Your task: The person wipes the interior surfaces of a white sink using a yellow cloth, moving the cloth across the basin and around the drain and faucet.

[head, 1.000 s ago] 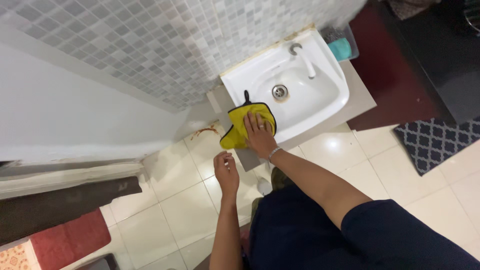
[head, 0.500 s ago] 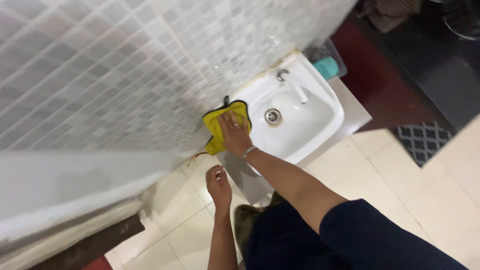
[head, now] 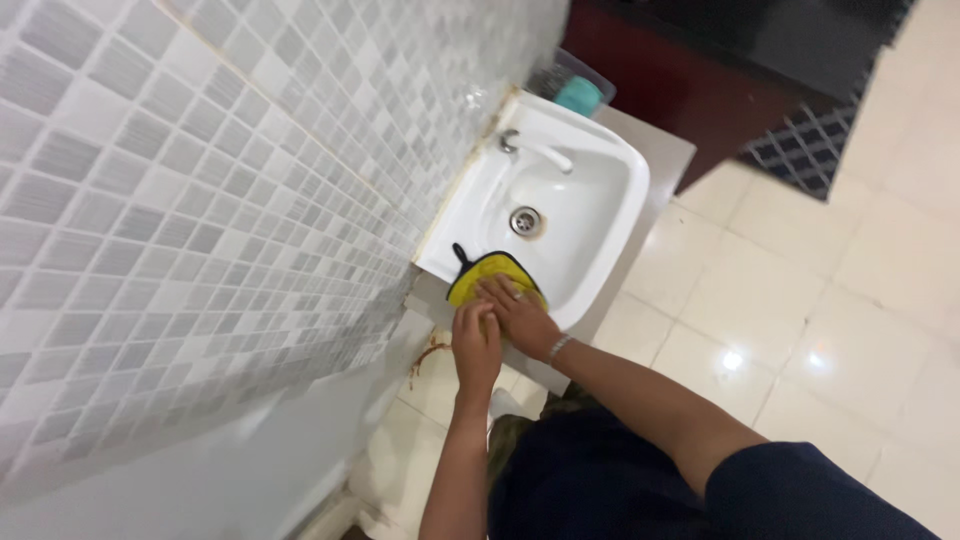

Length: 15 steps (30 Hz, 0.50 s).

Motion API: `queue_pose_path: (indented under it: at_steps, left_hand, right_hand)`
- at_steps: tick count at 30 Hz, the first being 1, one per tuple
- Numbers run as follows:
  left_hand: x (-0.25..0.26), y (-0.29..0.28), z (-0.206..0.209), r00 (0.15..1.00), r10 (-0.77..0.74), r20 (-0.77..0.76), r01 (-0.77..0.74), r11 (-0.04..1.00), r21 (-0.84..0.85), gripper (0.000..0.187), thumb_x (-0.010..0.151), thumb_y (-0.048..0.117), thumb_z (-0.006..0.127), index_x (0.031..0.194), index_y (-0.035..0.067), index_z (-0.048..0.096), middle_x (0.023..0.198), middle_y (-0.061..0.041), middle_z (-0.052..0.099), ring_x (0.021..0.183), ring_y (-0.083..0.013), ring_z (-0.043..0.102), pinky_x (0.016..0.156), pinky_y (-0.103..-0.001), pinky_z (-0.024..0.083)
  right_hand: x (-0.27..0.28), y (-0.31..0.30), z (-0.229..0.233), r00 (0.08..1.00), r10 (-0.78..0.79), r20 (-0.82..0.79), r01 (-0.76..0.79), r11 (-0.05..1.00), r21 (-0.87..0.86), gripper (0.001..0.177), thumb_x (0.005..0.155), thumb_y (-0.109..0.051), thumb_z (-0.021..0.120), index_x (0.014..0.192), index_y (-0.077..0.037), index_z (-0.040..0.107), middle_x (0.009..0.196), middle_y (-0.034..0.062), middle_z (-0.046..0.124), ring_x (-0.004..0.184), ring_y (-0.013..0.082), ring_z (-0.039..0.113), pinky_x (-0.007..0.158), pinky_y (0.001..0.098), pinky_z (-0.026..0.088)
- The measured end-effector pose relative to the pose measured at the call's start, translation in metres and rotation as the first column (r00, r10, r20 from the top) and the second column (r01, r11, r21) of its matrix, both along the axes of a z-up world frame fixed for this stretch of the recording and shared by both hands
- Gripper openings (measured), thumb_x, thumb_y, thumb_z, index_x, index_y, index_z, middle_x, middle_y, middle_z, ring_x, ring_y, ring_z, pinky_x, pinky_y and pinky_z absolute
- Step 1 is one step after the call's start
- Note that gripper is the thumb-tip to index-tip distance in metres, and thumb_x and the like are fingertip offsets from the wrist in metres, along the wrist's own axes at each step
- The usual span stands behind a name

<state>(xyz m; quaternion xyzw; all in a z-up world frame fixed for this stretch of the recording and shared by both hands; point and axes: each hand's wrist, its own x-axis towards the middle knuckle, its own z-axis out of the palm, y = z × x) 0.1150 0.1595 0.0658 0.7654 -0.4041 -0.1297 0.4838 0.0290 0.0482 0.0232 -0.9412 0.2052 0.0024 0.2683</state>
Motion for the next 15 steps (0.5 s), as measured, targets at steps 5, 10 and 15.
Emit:
queue_pose_path:
  at_steps: [5,10,15]
  left_hand:
    - [-0.012,-0.019,-0.007,0.949,-0.311,0.045,0.309,0.95,0.034,0.022,0.101,0.015,0.055,0.117,0.002,0.063,0.126,-0.018,0.064,0.121,-0.039,0.06,0.105,-0.048,0.047]
    - [-0.053,-0.054,-0.04,0.802,-0.592,-0.078,0.596,0.782,0.183,0.041,0.103,0.021,0.05,0.139,0.002,0.053,0.141,-0.023,0.056,0.131,-0.0418,0.052,0.106,-0.049,0.043]
    - [-0.073,-0.09,-0.09,0.82,-0.572,0.017,0.502,0.734,0.457,0.058,0.106,0.032,0.039,0.15,-0.004,0.04,0.153,-0.026,0.046,0.137,-0.0409,0.047,0.114,-0.047,0.038]
  right_hand:
    - [-0.062,0.021,0.003,0.958,-0.233,-0.165,0.196,0.956,-0.217,0.074,0.092,-0.04,0.066,0.156,-0.014,0.038,0.167,0.0097,0.029,0.152,0.0298,0.032,0.123,0.057,0.027]
    - [-0.099,0.01,0.036,0.831,-0.465,-0.305,0.329,0.854,-0.403,0.072,0.088,-0.045,0.067,0.151,-0.023,0.038,0.166,0.002,0.028,0.156,0.0265,0.029,0.121,0.0616,0.023]
    - [-0.116,-0.034,0.015,0.779,-0.549,-0.302,0.594,0.8,0.079,0.068,0.102,-0.047,0.041,0.163,-0.028,0.016,0.171,-0.0036,0.015,0.158,0.0306,0.014,0.122,0.062,0.013]
